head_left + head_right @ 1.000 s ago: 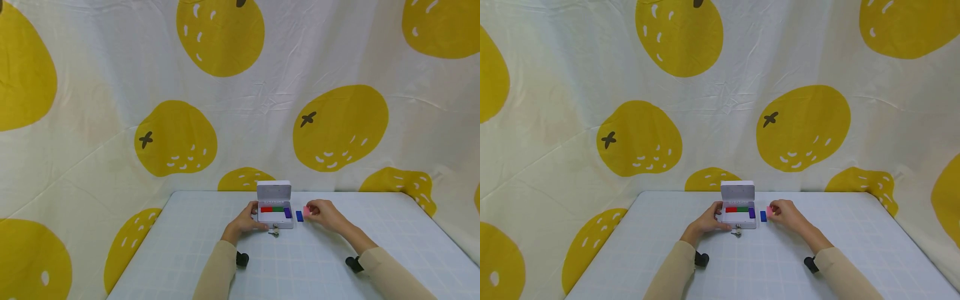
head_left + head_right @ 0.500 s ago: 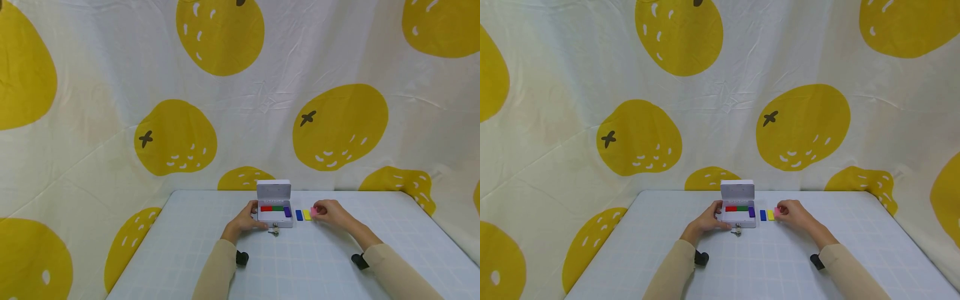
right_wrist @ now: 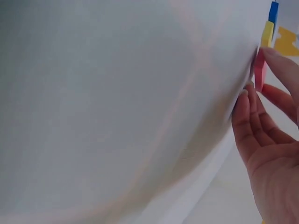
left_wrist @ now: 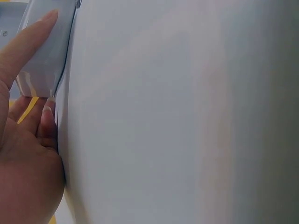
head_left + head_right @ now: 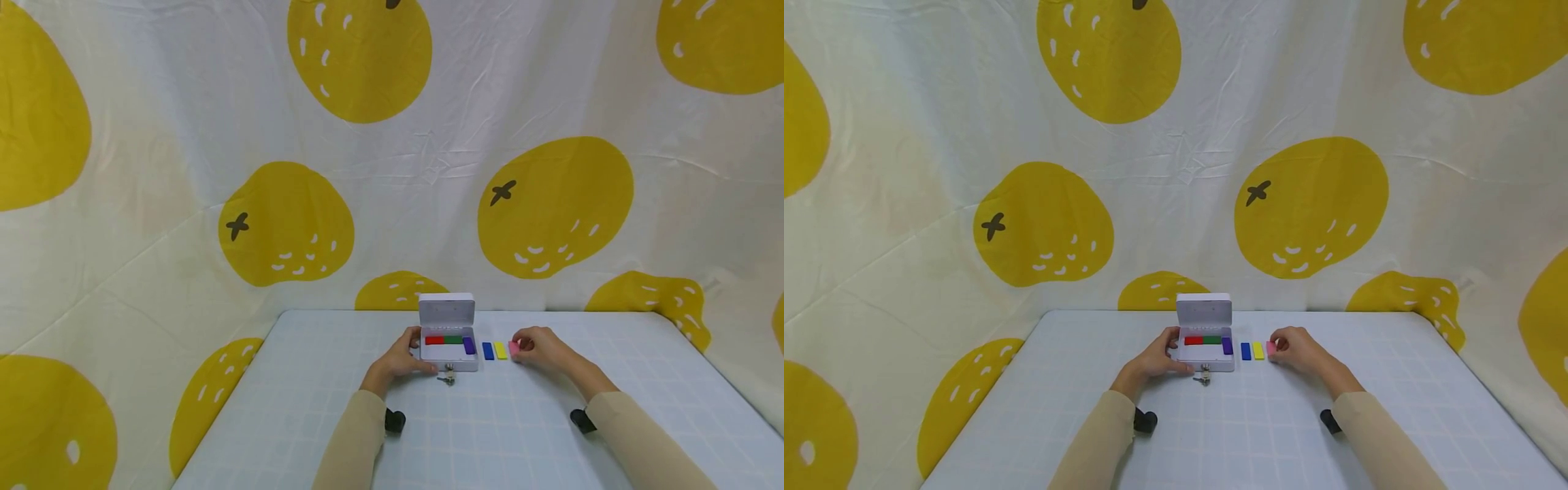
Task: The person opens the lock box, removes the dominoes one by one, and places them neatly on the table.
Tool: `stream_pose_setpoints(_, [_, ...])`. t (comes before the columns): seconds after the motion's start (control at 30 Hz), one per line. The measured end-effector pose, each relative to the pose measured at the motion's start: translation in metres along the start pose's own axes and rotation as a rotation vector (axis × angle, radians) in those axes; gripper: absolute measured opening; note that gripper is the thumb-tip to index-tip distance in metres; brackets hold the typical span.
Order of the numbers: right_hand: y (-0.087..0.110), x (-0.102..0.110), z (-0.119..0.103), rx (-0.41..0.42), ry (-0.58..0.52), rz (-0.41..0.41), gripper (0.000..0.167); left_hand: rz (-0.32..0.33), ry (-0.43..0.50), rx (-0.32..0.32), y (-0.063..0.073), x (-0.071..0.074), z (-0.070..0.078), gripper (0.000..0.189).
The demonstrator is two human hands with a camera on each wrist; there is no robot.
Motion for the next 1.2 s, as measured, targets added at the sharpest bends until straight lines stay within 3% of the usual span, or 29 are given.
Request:
stream_pose_setpoints(0.83, [-0.0019,-0.0036,0.0007,-0.110,-0.031,-0.071,0.037,-0.012,0.022,0.006,-0.0007,-0.0001,0.0000,0.096])
stream_pose_setpoints(1.2, [-0.0002,-0.0029,0.0005,-0.178,-0.061,-0.088,0.056,-0.024,0.042,0.002,-0.0015,0.0010,-0.0007,0.095])
Point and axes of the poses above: each hand's wrist, its own y-axis away from the middle knuckle, its own x-axis out of the back of the hand, z = x × y, the point moved 4 cm from there along -y, towards the middle knuckle, and after that the axes turned 8 degrees about x, right-handed, at the moved point
